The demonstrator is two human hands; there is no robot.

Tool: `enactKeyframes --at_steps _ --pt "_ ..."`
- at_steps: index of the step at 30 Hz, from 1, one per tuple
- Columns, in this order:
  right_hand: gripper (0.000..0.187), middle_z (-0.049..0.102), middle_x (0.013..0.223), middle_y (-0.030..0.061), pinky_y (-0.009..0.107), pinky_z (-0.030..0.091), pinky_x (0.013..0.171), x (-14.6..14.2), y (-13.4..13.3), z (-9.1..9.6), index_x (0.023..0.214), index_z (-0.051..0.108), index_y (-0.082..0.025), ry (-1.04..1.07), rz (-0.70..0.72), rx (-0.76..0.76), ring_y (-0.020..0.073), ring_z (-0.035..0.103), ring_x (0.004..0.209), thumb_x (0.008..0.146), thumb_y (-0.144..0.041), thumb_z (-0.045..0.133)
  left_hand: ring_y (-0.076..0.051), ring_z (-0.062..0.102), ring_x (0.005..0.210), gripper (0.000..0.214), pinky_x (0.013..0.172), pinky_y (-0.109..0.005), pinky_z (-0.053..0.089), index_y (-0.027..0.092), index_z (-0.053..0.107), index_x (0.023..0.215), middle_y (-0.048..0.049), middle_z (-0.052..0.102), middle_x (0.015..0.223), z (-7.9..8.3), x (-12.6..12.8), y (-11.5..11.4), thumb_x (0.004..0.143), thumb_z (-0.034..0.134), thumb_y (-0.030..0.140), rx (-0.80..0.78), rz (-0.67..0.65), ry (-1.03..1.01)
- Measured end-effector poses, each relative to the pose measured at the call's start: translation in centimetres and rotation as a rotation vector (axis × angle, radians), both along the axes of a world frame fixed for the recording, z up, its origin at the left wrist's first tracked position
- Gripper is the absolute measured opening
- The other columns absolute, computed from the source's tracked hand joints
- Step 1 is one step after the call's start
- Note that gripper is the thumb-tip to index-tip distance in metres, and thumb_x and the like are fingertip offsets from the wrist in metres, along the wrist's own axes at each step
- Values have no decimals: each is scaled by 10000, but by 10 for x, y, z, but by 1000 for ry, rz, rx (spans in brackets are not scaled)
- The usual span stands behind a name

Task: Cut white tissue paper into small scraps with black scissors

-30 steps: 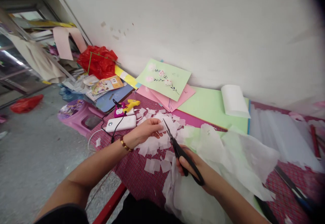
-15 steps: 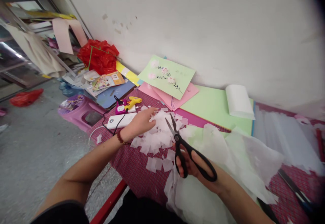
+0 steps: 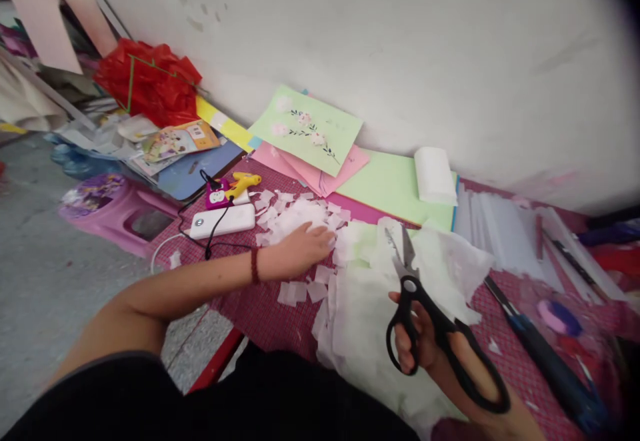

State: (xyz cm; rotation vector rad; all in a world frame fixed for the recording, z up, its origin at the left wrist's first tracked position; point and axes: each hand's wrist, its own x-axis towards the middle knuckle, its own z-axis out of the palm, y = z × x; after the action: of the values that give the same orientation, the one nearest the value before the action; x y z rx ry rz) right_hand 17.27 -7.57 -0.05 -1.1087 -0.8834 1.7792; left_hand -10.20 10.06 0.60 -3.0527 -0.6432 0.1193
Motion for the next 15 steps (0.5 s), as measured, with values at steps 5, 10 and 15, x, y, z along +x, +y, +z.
enactKeyframes --at_steps 5,10,15 --pt "588 584 836 49 338 428 604 -14 -12 -14 1308 572 -297 204 23 -17 188 519 674 830 -639 567 -294 556 1131 225 945 -411 431 127 701 955 -172 636 1186 5 -11 53 788 552 122 -152 240 70" --pt "607 580 806 47 346 426 598 -10 -10 -19 1295 580 -286 217 62 16 200 495 668 807 -648 586 -192 617 1057 343 923 -253 442 161 693 1081 -84 674 1182 30 -11 82 764 651 286 -423 234 -41" --pt "628 580 820 52 378 438 623 -5 -12 -15 1282 589 -289 117 54 9 217 492 670 783 -670 595 -172 630 1013 560 857 -215 449 147 639 1225 -57 658 1238 33 47 37 670 702 172 -473 257 -253"
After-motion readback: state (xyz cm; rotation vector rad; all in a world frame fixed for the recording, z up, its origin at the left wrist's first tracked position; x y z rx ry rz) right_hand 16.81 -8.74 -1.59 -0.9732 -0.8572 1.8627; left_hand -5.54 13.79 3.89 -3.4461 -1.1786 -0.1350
